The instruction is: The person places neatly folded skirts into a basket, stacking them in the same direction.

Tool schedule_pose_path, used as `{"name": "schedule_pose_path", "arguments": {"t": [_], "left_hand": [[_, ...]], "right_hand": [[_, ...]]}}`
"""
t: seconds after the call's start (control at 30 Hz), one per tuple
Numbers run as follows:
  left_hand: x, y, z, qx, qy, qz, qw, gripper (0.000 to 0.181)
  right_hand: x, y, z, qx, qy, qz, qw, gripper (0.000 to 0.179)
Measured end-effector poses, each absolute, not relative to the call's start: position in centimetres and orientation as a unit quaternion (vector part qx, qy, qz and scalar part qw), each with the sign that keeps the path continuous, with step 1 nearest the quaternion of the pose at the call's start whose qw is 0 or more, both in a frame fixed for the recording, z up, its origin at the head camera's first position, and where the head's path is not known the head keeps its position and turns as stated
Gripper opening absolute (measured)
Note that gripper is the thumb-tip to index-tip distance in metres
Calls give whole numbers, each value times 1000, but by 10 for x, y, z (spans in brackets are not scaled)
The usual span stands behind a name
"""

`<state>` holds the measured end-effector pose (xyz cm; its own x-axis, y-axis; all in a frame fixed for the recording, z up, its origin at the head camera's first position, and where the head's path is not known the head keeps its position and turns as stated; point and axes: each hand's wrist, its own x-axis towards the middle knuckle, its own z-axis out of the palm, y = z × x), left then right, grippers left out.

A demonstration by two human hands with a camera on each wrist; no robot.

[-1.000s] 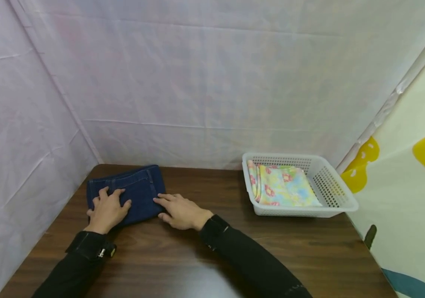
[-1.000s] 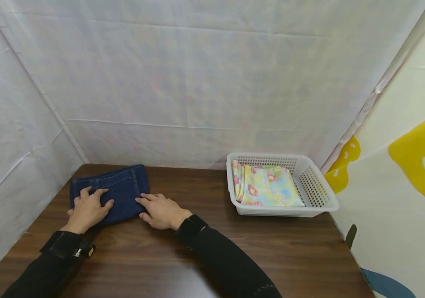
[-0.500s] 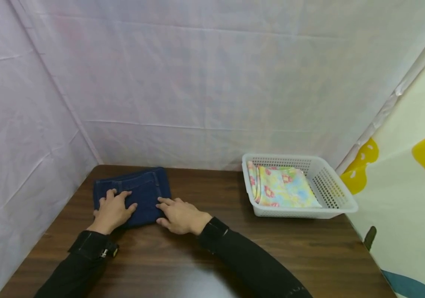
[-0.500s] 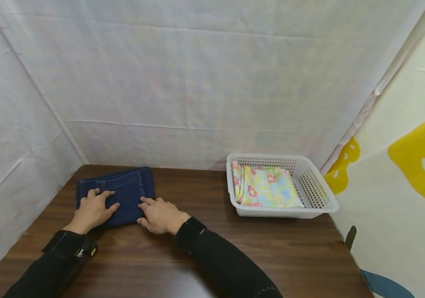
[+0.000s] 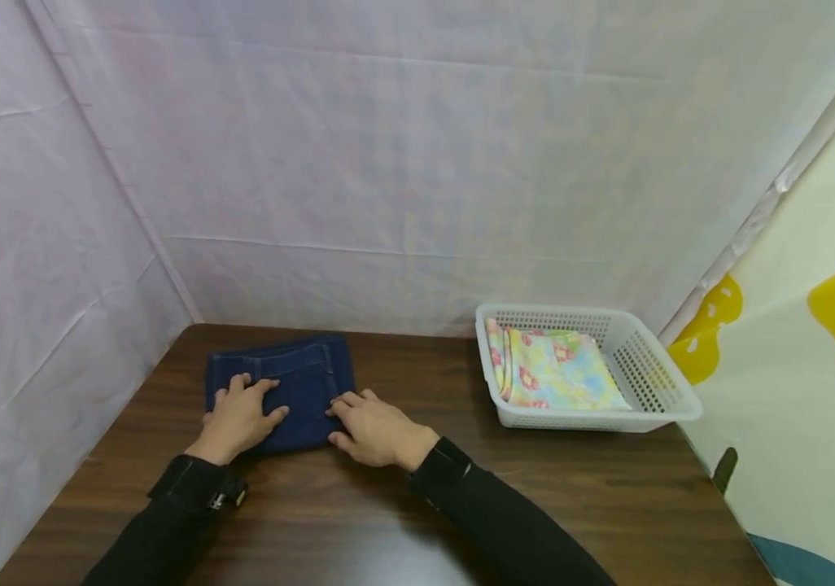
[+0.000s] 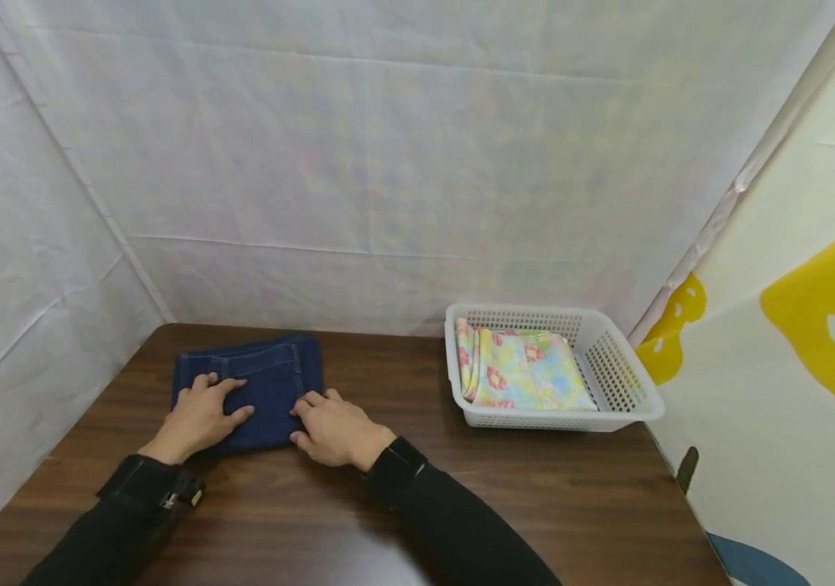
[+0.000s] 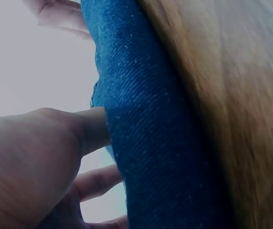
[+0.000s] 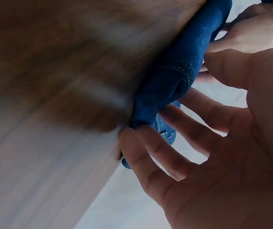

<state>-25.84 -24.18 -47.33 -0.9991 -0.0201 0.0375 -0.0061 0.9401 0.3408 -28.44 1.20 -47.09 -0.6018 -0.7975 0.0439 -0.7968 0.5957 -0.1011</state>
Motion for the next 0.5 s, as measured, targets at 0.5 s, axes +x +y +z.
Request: {"name": "schedule_pose_path", "arguments": {"t": [0.5], "left_hand": [[-250,-216,-469,-41,-984,-172,8,63]], "right_hand": [[-268,44,-475,-436,897,-59,-44,27]]}}
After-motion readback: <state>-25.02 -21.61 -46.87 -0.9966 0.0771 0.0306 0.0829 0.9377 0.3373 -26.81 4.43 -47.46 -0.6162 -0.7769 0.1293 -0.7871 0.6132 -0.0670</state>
